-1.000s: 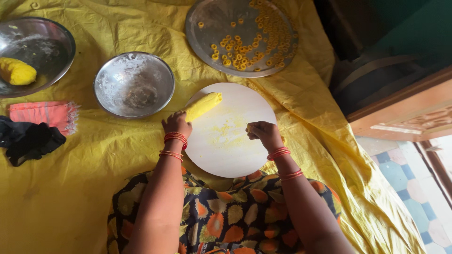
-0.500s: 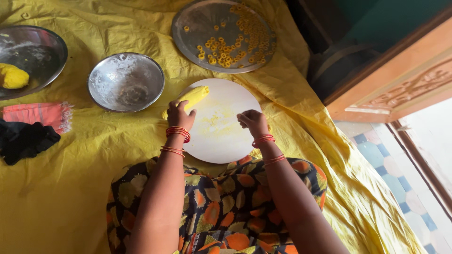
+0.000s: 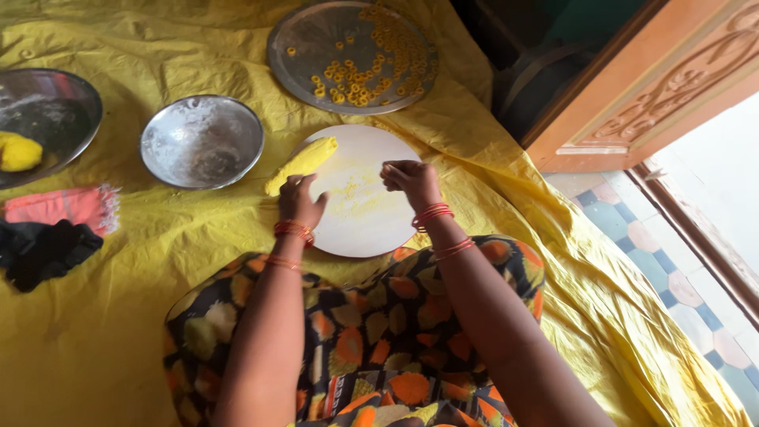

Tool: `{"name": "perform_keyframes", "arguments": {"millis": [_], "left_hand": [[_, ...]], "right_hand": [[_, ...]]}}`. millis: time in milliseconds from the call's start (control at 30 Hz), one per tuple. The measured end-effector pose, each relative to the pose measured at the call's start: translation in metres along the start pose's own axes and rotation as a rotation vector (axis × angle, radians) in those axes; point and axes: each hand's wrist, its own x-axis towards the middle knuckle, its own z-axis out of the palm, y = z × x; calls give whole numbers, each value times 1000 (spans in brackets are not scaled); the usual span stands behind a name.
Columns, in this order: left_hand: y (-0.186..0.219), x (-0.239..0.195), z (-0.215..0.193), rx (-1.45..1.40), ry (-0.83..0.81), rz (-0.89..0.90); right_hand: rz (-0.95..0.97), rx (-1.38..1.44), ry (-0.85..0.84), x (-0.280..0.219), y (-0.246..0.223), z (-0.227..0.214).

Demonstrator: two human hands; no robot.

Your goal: The person rolls a yellow dough into a log, pinches off small pieces, rolls them into thin ropes, and forms them into rings. The finished rings are placed on a metal tray.

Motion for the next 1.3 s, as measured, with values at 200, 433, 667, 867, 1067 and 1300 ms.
{"name": "perform_keyframes", "arguments": {"millis": [200, 433, 667, 867, 1067, 1300], "left_hand": [[-38, -17, 9, 58, -212, -258], [-36, -16, 36, 56, -319, -436], [-70, -16, 63, -189, -185, -885], [-103, -18, 88, -507, -123, -877], [-101, -15, 83, -632, -153, -1160], [-110, -25, 88, -471, -240, -1137]], "right_hand": [[-48, 141, -105, 5, 14, 18], [167, 104, -15, 8, 35, -22], [118, -104, 28, 26, 61, -31], [99, -4, 43, 39, 66, -34], [129, 34, 45, 46, 64, -36], [155, 18, 39, 45, 60, -38]]}}
